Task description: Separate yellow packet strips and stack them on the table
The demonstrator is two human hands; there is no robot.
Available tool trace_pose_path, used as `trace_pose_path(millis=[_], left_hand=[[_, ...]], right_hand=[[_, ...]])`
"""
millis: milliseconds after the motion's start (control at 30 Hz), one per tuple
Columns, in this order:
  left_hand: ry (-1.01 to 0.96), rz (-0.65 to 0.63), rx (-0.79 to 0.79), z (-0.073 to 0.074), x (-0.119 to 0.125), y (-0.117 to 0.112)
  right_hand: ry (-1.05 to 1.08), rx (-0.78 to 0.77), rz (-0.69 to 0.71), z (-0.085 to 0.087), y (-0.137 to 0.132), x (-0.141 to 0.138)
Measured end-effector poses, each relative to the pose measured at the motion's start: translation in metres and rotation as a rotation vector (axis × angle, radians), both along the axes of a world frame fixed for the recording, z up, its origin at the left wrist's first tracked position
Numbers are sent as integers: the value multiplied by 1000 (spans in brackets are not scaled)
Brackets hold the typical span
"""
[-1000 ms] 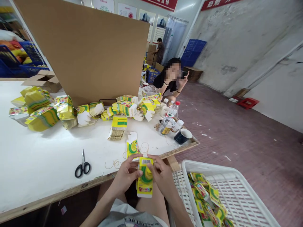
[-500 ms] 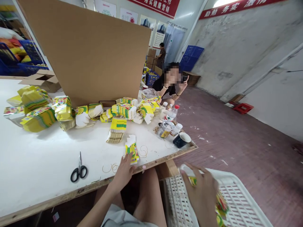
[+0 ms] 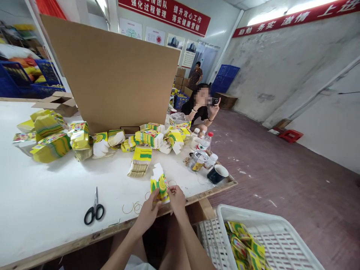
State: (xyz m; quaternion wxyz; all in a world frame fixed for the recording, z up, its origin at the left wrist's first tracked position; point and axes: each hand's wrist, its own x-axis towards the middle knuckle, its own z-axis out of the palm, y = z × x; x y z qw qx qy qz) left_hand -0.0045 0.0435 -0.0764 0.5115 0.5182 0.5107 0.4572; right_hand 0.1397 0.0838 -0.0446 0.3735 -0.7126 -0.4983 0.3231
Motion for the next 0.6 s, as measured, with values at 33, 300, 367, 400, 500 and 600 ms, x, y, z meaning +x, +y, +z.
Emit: trace_pose_path(millis=[33, 300, 367, 400, 500, 600], left_hand=[[-62, 31, -5, 3, 0, 1], [-539, -104, -160, 49, 1, -2], [-679, -165, -217, 60, 0, -6], [-742, -186, -242, 65, -1, -8], [-804, -172, -266, 74, 0, -13], [-768, -86, -275, 76, 4, -16]], right_hand=[[79, 8, 3, 2, -3, 4], [561, 16, 87, 23, -54, -2], [611, 19, 104, 28, -62, -4], [627, 23, 110, 31, -65, -5], [635, 44, 117, 35, -68, -4], [586, 71, 121, 35, -70, -2]])
